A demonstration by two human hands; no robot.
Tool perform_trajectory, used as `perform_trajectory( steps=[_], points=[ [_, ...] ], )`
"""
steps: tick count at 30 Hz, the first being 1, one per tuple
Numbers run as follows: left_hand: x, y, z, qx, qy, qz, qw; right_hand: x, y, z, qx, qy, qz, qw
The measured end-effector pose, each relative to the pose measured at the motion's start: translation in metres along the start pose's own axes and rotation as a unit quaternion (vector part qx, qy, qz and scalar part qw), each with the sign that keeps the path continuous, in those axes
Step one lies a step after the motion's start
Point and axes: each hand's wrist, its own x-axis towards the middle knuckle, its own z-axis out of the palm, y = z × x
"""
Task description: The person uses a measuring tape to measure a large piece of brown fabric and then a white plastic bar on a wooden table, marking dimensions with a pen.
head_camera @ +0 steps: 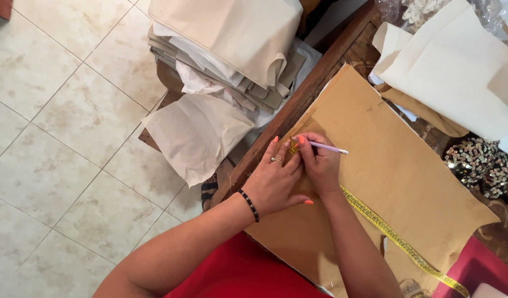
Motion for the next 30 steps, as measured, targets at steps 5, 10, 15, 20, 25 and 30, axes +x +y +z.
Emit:
perform_trajectory(
  steps=[5,10,15,20,25,30],
  points=[
    [-0.001,0.000,0.005,0.005,-0.001,0.003,1.000,-0.007,-0.018,-0.012,0.073,0.031,0.012,0.997],
    [0.001,-0.003,0.018,0.015,0.130,0.030,0.991,-0.073,-0.012,-0.070,-0.044,0.065,0.046,0.996],
    [0.018,-0.021,0.045,0.150,0.180,0.052,0.971,-0.174,0.073,-0.149,-0.278,0.043,0.005,0.960],
    [0.047,-0.056,0.070,0.212,0.126,0.080,0.966,-0.221,0.083,-0.209,-0.323,0.025,0.077,0.943],
    [0.089,-0.060,0.045,0.258,0.030,0.026,0.965,-0.240,0.110,-0.238,-0.268,0.025,0.083,0.960],
    [0.077,-0.061,0.007,0.186,-0.148,-0.024,0.971,-0.258,0.104,-0.244,-0.260,0.017,0.092,0.961]
  ],
)
